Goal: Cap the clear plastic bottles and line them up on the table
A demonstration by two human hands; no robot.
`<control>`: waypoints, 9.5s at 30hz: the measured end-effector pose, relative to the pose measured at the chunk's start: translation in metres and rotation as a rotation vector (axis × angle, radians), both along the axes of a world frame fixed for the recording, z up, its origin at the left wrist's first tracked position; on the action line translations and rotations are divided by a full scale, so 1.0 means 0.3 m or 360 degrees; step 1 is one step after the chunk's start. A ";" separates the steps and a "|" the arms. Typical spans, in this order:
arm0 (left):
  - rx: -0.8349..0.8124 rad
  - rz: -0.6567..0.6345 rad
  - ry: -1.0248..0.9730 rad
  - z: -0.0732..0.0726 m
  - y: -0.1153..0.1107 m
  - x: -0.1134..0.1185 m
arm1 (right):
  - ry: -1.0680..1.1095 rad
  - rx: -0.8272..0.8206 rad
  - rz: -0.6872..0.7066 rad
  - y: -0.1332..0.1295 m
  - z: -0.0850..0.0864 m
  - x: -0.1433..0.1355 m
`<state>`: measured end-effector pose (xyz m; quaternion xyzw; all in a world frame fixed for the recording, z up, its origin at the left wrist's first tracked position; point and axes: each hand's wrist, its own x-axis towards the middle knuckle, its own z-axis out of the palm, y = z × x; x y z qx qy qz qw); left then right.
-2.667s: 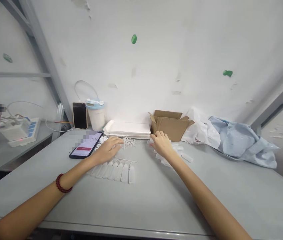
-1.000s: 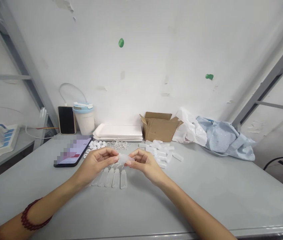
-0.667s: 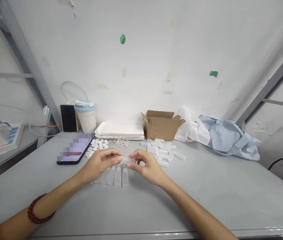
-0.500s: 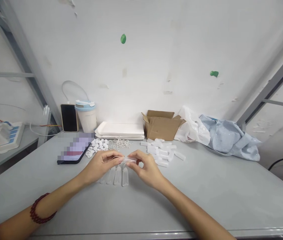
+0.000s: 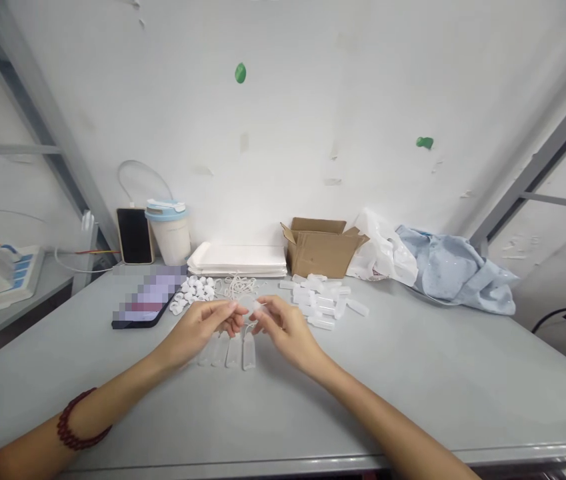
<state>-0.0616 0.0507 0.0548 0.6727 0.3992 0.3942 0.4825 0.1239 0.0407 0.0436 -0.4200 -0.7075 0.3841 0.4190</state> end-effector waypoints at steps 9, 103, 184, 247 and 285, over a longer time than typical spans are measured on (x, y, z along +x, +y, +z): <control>0.1332 0.0085 0.0508 -0.042 -0.015 0.016 | 0.1030 -0.0999 0.0321 0.016 -0.016 -0.009; 0.1624 0.0007 0.1271 -0.078 0.198 -0.068 | -0.1839 0.0711 -0.0234 0.244 -0.081 0.141; -0.0102 -0.0044 -0.0037 0.005 0.022 -0.014 | -0.1139 0.1621 -0.0216 0.016 -0.069 0.005; 0.1103 -0.0123 0.1144 -0.047 -0.007 0.080 | -0.0760 -0.0714 0.0412 0.072 0.030 0.113; 0.1262 0.0390 0.0945 -0.094 0.201 -0.060 | -0.1966 0.0444 -0.0360 0.193 -0.048 0.182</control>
